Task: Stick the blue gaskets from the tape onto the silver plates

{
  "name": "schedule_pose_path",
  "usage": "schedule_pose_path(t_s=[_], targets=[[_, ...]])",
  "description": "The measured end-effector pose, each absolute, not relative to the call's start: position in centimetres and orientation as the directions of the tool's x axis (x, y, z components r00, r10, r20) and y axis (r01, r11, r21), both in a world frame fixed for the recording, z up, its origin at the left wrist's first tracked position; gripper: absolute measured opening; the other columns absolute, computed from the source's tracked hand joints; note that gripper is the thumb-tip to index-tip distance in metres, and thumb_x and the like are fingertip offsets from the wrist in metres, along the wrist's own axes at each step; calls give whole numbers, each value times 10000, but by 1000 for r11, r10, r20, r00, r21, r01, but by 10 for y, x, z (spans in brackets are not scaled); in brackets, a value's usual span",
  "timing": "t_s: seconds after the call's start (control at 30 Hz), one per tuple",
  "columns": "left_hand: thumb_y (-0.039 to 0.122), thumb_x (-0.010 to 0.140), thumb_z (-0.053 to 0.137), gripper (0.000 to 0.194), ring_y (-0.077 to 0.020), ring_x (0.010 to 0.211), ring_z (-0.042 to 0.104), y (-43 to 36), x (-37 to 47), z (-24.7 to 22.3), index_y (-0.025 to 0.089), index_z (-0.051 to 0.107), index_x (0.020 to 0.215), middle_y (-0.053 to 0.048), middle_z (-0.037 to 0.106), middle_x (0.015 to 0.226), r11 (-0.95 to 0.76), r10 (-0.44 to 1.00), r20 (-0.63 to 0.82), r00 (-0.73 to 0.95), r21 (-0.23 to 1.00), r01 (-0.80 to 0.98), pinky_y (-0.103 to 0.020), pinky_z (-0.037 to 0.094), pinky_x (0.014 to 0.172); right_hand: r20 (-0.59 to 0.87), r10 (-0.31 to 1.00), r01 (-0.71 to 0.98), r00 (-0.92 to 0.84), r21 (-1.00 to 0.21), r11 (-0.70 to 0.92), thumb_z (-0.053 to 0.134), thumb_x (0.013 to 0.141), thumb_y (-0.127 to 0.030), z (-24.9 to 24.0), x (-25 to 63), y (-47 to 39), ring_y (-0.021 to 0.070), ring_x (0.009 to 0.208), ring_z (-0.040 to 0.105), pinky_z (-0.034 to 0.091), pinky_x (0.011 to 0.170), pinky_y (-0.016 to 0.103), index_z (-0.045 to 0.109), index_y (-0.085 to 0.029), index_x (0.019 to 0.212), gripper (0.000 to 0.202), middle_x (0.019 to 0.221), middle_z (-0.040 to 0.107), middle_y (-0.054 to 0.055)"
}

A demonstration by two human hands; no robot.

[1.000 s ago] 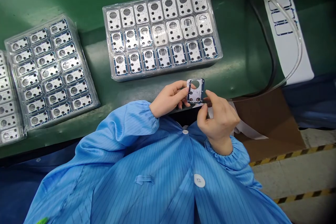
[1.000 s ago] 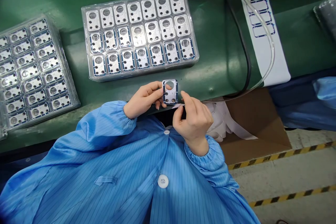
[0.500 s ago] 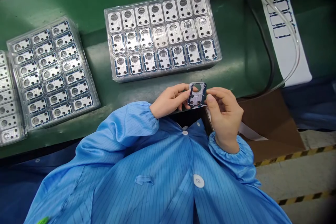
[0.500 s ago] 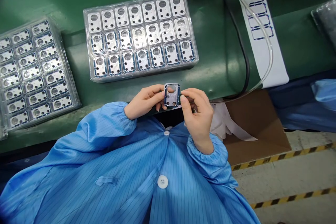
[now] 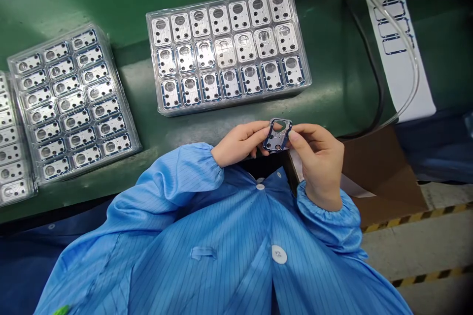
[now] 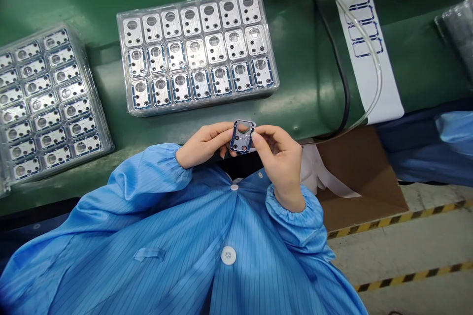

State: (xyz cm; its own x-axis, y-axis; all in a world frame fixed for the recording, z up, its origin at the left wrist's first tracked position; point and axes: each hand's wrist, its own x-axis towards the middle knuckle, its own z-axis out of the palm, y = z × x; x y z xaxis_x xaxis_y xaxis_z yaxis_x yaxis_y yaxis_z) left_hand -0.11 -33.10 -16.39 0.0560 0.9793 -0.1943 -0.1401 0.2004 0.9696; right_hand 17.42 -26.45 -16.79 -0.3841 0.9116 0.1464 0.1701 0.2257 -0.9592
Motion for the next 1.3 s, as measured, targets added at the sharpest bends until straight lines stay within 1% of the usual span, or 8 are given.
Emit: schedule_pose_path(t_s=[0.27, 0.4, 0.5, 0.6, 0.73, 0.93, 1.1, 1.3], targets=[[369, 967, 484, 392, -139, 724, 680, -332, -1, -155, 104, 604, 1230, -93, 695, 931, 297, 955, -286, 82, 909, -293, -198, 473, 550, 64, 922, 100, -383, -989, 111, 742, 847, -335, -167, 174, -266, 137, 679, 655, 588, 659, 269, 742, -234, 894, 112, 783, 700, -6], [293, 809, 752, 486, -155, 869, 689, -333, 1, -163, 108, 566, 1218, -90, 703, 999, 225, 974, -211, 78, 924, -308, -258, 537, 798, 54, 919, 111, -392, -988, 105, 739, 848, -337, -167, 176, -265, 140, 681, 658, 583, 671, 283, 735, -240, 914, 117, 791, 697, -7], [312, 777, 794, 493, -172, 964, 682, -332, 4, -170, 117, 566, 1169, -95, 696, 1053, 188, 982, -181, 52, 923, -335, -296, 524, 900, 81, 900, 114, -429, -983, 142, 719, 864, -313, -166, 176, -263, 162, 810, 681, 577, 737, 306, 728, -244, 931, 96, 935, 715, 17], [352, 788, 784, 463, -162, 932, 678, -332, 6, -174, 118, 576, 1130, -81, 693, 1018, 180, 983, -182, 19, 935, -307, -289, 523, 880, 151, 881, 133, -449, -964, 233, 715, 860, -288, -164, 175, -263, 197, 977, 666, 563, 778, 324, 722, -239, 897, 62, 1058, 694, 43], [344, 810, 761, 425, -156, 910, 672, -332, 7, -173, 122, 586, 1127, -68, 690, 989, 177, 983, -185, -12, 953, -244, -279, 517, 864, 182, 881, 209, -437, -932, 296, 730, 839, -264, -160, 172, -263, 215, 1024, 646, 553, 765, 338, 714, -231, 871, 49, 1096, 660, 60], [300, 839, 721, 354, -157, 933, 668, -333, 7, -172, 124, 590, 1117, -76, 687, 1032, 176, 982, -185, -28, 963, -206, -276, 511, 875, 247, 845, 160, -474, -920, 358, 732, 838, -258, -161, 172, -263, 240, 1123, 607, 494, 992, 443, 690, -233, 820, 51, 1104, 632, 56], [235, 845, 695, 315, -149, 909, 662, -333, 7, -171, 115, 575, 1110, -78, 683, 1013, 191, 980, -200, -19, 959, -211, -269, 510, 845, 236, 860, 118, -453, -940, 321, 737, 838, -260, -169, 173, -260, 235, 1098, 611, 510, 961, 440, 699, -237, 849, 46, 1086, 627, 58], [207, 845, 692, 311, -147, 912, 666, -333, 7, -169, 118, 572, 1117, -72, 684, 1007, 215, 974, -226, -12, 944, -252, -264, 517, 838, 355, 847, 251, -395, -845, 471, 727, 843, -243, -167, 169, -260, 220, 1014, 635, 515, 927, 431, 696, -225, 843, 36, 1018, 641, 50]])
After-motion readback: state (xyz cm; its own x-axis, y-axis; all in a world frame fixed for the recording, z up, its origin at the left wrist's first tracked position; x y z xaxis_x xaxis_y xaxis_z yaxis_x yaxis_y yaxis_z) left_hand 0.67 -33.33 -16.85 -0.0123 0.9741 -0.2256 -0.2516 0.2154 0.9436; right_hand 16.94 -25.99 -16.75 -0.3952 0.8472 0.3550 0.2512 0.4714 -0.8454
